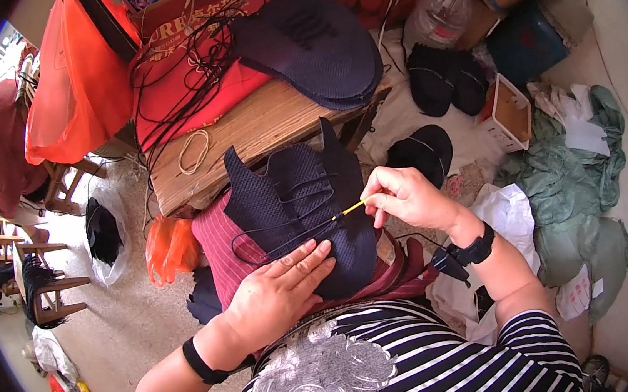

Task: The recorder uses a yellow lacing tool to thread laces through the eyelets of a black shoe upper.

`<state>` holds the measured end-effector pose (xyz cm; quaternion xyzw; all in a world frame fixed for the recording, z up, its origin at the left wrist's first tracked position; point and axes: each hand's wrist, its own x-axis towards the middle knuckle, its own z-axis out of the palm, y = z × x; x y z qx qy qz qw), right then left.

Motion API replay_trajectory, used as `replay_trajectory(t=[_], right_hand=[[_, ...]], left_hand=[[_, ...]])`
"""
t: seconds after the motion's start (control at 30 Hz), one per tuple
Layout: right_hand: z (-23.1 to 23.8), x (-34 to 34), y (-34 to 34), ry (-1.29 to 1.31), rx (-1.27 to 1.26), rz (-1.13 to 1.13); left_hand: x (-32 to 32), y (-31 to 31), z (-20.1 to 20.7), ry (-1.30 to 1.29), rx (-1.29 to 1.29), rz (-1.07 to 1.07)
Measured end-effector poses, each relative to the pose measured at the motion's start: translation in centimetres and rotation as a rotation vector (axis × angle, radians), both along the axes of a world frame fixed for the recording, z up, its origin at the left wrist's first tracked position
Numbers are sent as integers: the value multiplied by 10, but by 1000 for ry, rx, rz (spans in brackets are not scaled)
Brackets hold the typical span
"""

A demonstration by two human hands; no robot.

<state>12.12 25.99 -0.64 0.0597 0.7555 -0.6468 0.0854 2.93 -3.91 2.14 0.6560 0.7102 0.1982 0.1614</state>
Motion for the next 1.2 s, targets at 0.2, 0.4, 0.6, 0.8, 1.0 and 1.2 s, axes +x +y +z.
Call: replay_trajectory(t=[0.2, 0.4, 0.6, 0.8, 1.0, 1.2], right_hand=[[3, 3, 6, 51, 177, -6], [-11, 8, 4, 146, 310, -47], [-26, 22, 51, 250, 449, -335], [1, 12, 2, -193, -131, -69], [-17, 11, 8, -367, -342, -99], [9, 8, -32, -349, -796, -290]], left_hand=[[-3, -3, -1, -30, -20, -25], [1, -7, -2, -19, -57, -20], [-1, -13, -6, -132, -75, -11], [5, -15, -3, -28, -45, 1], [5, -12, 0, -52, -64, -10], [1, -12, -2, -49, -43, -16]])
